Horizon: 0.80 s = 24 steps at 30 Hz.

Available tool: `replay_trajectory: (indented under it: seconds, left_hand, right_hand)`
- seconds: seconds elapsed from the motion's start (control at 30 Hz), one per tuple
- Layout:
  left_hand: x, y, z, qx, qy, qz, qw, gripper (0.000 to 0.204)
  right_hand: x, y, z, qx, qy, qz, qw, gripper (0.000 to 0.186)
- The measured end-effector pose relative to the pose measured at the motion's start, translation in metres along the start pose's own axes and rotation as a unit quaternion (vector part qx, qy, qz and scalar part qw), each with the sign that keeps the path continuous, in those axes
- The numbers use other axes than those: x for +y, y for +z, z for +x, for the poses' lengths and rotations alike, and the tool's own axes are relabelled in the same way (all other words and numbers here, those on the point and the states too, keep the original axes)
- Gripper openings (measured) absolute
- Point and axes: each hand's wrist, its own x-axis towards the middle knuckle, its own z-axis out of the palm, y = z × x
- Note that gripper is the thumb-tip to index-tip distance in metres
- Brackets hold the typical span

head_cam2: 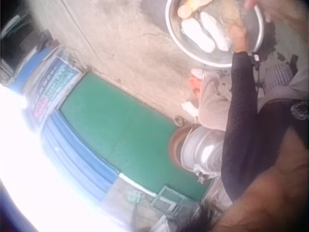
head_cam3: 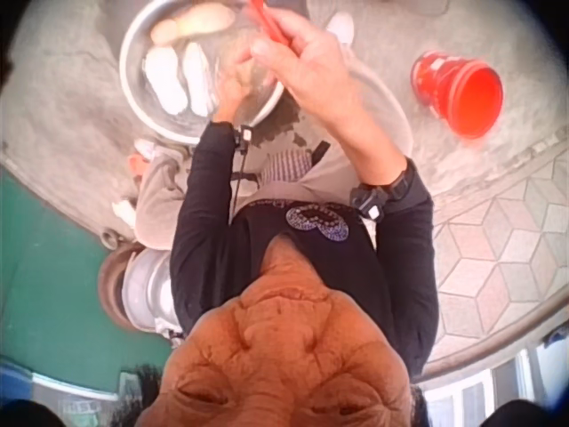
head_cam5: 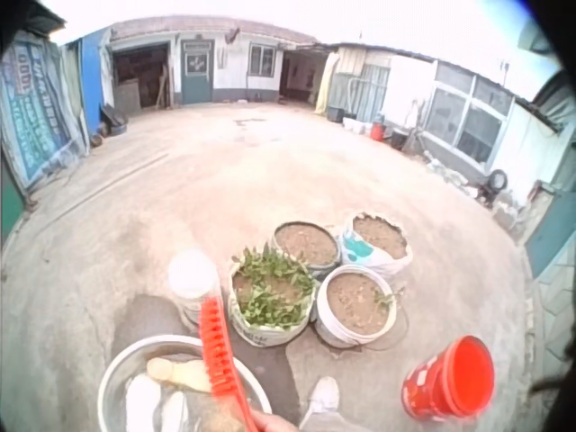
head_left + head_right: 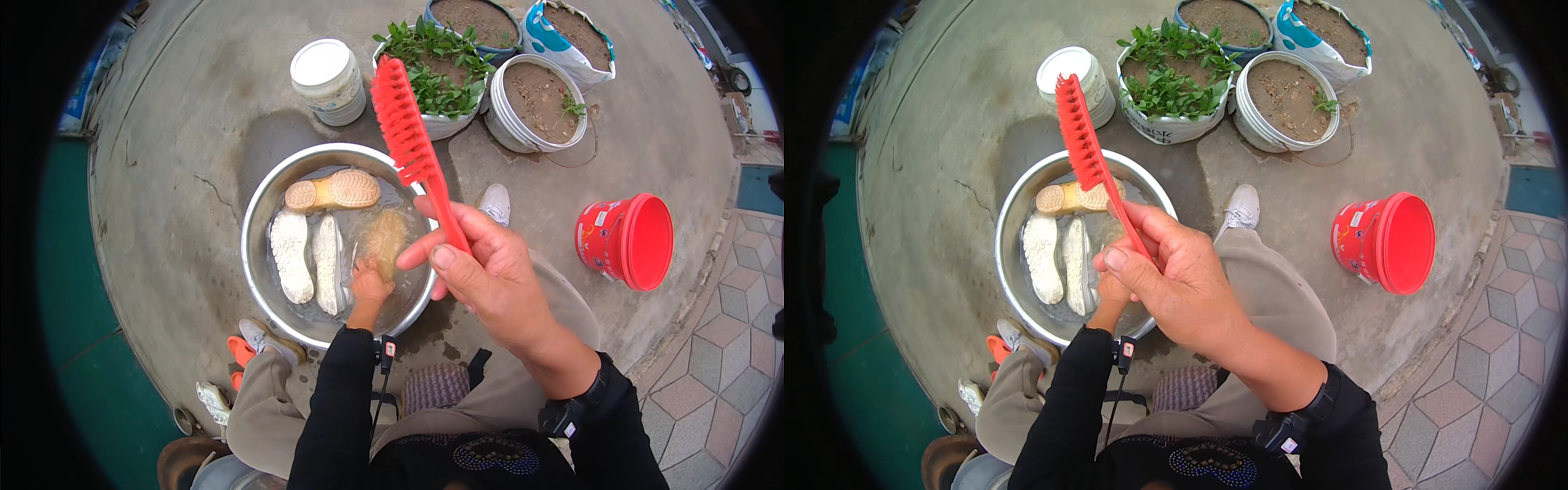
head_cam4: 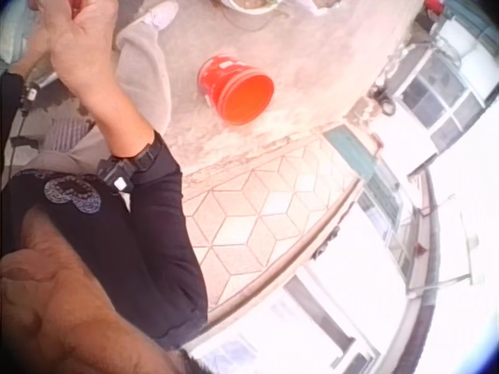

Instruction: The person scrubs a white sneaker and two insoles in a metal basin of water using a red brush. They repeatedly dip the items, scrub the uppers and soles, and rinse them in the basin.

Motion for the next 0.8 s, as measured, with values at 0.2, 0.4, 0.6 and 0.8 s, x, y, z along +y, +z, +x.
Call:
replay_trajectory:
  seconds: [0.2,0.4,0.6,0.8]
  left_hand:
    - [-0.002,-0.014,-0.014,-0.067,0.049,0.120,0.989,0.062]
    - [-0.023,-0.045,-0.023,-0.219,0.037,-0.539,0.813,0.046]
    - [-0.030,-0.053,-0.039,-0.173,0.013,-0.578,0.797,0.038]
    - [0.012,-0.060,-0.054,0.134,0.228,-0.053,0.963,0.048]
  right_hand:
    - [0.012,0.007,0.005,-0.044,0.002,-0.031,0.999,0.048]
    - [0.021,0.013,0.010,-0.058,-0.009,-0.057,0.997,0.043]
    - [0.032,0.021,0.009,-0.017,-0.018,-0.019,1.000,0.036]
    - [0.027,0.019,0.011,-0.037,-0.035,-0.066,0.996,0.039]
